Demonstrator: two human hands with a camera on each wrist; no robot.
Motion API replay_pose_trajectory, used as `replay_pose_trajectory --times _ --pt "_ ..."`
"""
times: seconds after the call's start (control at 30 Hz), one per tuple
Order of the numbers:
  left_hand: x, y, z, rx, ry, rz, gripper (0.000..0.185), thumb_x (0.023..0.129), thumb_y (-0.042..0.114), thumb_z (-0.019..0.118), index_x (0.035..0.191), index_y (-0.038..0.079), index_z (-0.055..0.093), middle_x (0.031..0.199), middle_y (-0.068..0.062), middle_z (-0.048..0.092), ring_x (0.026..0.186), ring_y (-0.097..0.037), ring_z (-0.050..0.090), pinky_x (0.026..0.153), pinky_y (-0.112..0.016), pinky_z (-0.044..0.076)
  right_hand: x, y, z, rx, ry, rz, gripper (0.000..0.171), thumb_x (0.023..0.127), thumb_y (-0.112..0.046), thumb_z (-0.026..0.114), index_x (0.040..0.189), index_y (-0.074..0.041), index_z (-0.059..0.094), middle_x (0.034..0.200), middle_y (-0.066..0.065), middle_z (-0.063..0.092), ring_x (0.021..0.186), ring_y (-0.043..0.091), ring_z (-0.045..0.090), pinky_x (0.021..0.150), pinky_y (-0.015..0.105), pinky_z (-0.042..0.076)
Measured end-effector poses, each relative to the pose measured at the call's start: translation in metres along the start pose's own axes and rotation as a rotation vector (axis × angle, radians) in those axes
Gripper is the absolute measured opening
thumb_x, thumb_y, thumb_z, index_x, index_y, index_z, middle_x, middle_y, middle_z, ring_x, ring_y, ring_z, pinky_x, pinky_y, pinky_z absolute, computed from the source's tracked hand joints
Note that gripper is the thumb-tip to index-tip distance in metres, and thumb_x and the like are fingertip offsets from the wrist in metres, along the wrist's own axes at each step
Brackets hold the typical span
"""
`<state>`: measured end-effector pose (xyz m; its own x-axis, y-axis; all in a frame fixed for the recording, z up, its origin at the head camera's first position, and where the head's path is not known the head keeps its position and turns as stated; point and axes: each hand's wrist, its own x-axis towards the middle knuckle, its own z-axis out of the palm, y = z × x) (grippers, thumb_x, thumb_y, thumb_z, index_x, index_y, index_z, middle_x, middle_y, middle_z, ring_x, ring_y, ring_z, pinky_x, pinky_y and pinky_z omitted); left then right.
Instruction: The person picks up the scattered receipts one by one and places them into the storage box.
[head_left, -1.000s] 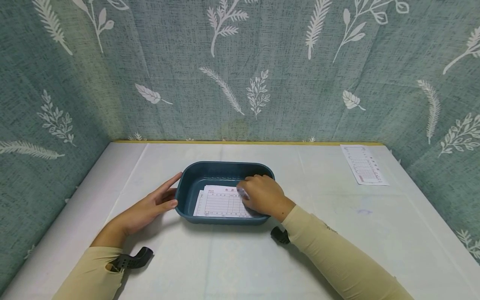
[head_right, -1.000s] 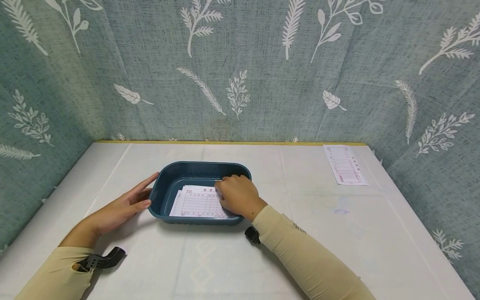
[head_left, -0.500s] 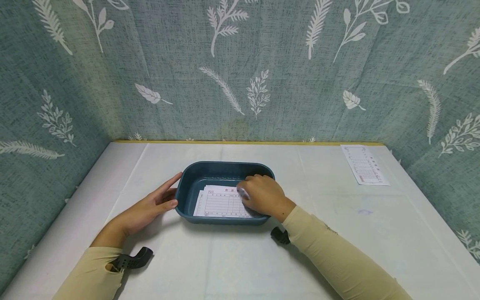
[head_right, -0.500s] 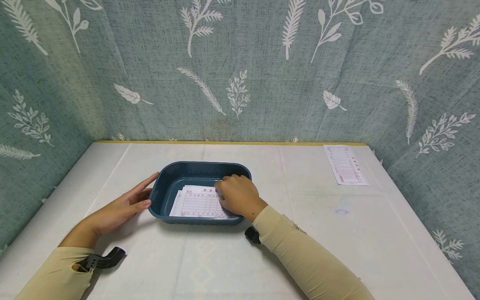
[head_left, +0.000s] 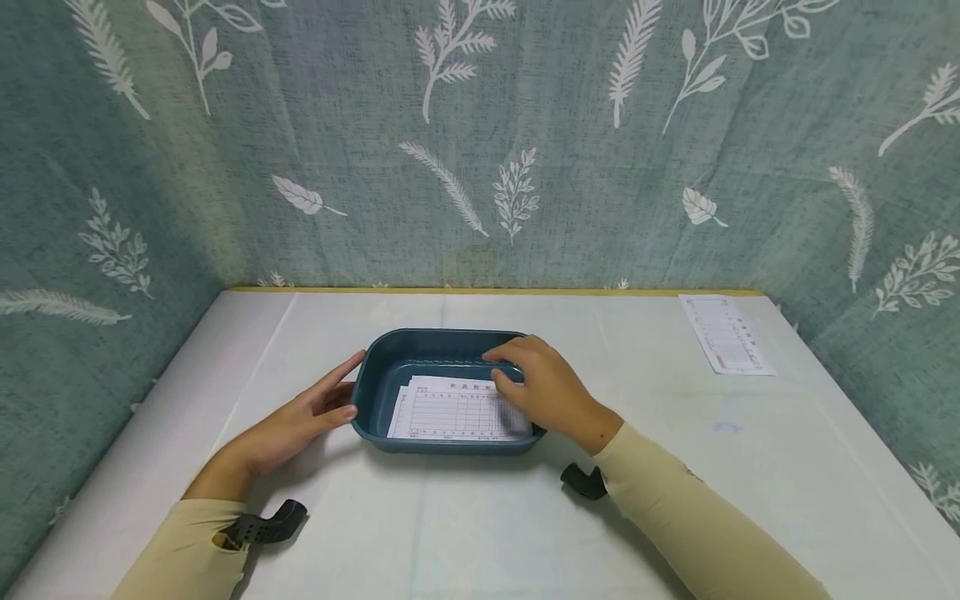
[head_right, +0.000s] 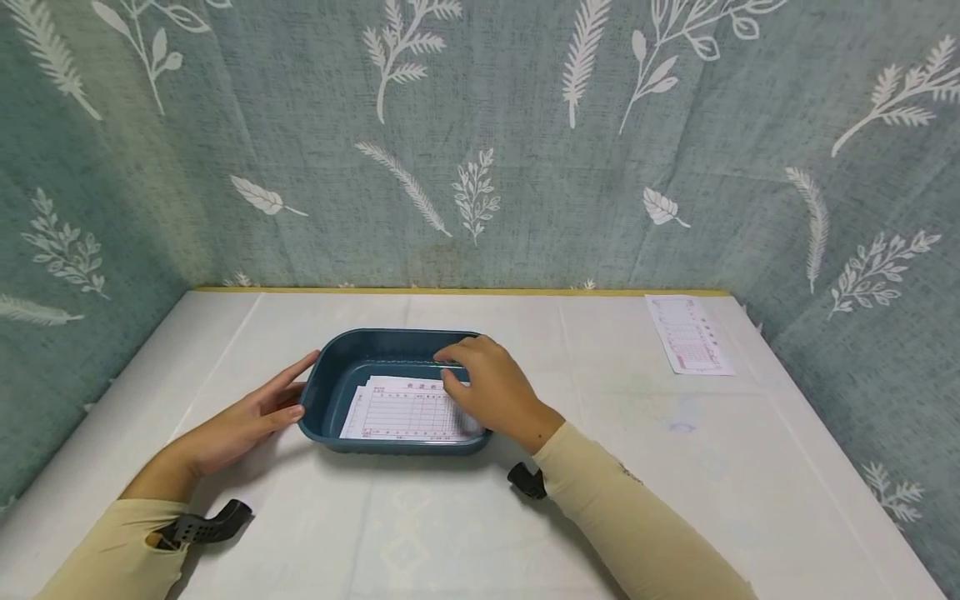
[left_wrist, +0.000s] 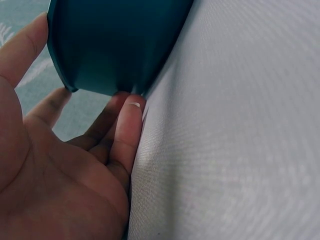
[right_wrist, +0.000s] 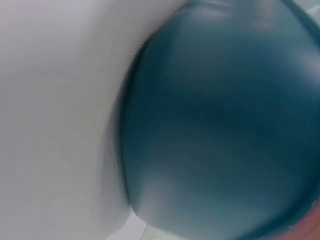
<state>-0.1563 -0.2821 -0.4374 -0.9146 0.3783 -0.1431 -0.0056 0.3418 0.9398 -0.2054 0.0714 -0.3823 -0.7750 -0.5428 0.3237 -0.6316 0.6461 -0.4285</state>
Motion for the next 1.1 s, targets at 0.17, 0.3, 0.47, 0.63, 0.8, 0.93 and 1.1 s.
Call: replay_pose_trajectory --times 0.17,0.3,0.47,0.63,0.8,0.93,1.1 --pt "0.0 -0.001 0.001 -0.004 0.002 -0.007 0.076 0.103 0.025 0.056 0.161 0.038 0.008 0.16 -0.028 0.024 0.148 -0.05 0.022 0.114 -0.071 0.016 -0.017 0.006 -0.014 0.036 0.026 0.006 0.024 0.096 -0.016 0.065 0.118 -0.009 0.072 0.116 0.004 0.069 0.115 0.023 0.06 0.096 0.043 0.052" --pt "-0.001 -0.002 0.001 -0.01 0.005 -0.011 0.076 0.103 0.025 0.056 0.161 0.038 0.008 0.161 -0.029 0.023 0.148 -0.05 0.021 0.114 -0.072 0.015 -0.026 0.014 -0.02 0.048 0.038 0.032 0.025 0.096 -0.017 0.066 0.12 -0.01 0.072 0.119 0.004 0.069 0.117 0.023 0.059 0.098 0.045 0.051" --pt "0.0 -0.003 0.001 -0.012 0.007 -0.013 0.076 0.103 0.025 0.056 0.161 0.039 0.008 0.161 -0.029 0.022 0.148 -0.05 0.021 0.114 -0.072 0.014 -0.033 0.024 -0.029 0.076 0.078 0.039 0.026 0.095 -0.014 0.067 0.12 -0.009 0.072 0.12 0.005 0.07 0.117 0.024 0.06 0.099 0.047 0.051" --pt "0.002 -0.001 0.001 -0.01 0.006 -0.016 0.076 0.103 0.026 0.056 0.16 0.04 0.009 0.162 -0.028 0.021 0.148 -0.05 0.02 0.114 -0.072 0.013 -0.04 0.036 -0.038 0.099 0.102 0.083 0.026 0.094 -0.011 0.068 0.12 -0.009 0.071 0.119 0.005 0.071 0.111 0.025 0.063 0.092 0.045 0.054" --pt "0.002 0.001 0.001 0.001 0.003 0.004 0.076 0.103 0.025 0.056 0.161 0.038 0.008 0.161 -0.03 0.022 0.148 -0.051 0.021 0.113 -0.072 0.015 -0.049 0.05 -0.048 0.093 0.098 0.128 0.027 0.094 -0.01 0.067 0.121 -0.007 0.07 0.119 0.006 0.071 0.107 0.027 0.065 0.089 0.043 0.055" --pt "0.002 0.0 0.001 0.012 0.003 0.007 0.076 0.103 0.025 0.056 0.161 0.038 0.008 0.16 -0.029 0.024 0.147 -0.051 0.022 0.113 -0.072 0.016 -0.055 0.063 -0.054 0.083 0.095 0.146 0.027 0.095 -0.009 0.066 0.121 -0.005 0.069 0.119 0.008 0.07 0.105 0.025 0.065 0.087 0.043 0.055" --pt "0.002 -0.003 0.001 0.01 0.003 0.018 0.076 0.103 0.024 0.055 0.161 0.037 0.008 0.16 -0.03 0.024 0.147 -0.051 0.023 0.113 -0.071 0.017 -0.062 0.08 -0.059 0.093 0.075 0.211 0.028 0.096 -0.009 0.064 0.123 -0.004 0.068 0.12 0.011 0.069 0.106 0.026 0.064 0.086 0.045 0.055"
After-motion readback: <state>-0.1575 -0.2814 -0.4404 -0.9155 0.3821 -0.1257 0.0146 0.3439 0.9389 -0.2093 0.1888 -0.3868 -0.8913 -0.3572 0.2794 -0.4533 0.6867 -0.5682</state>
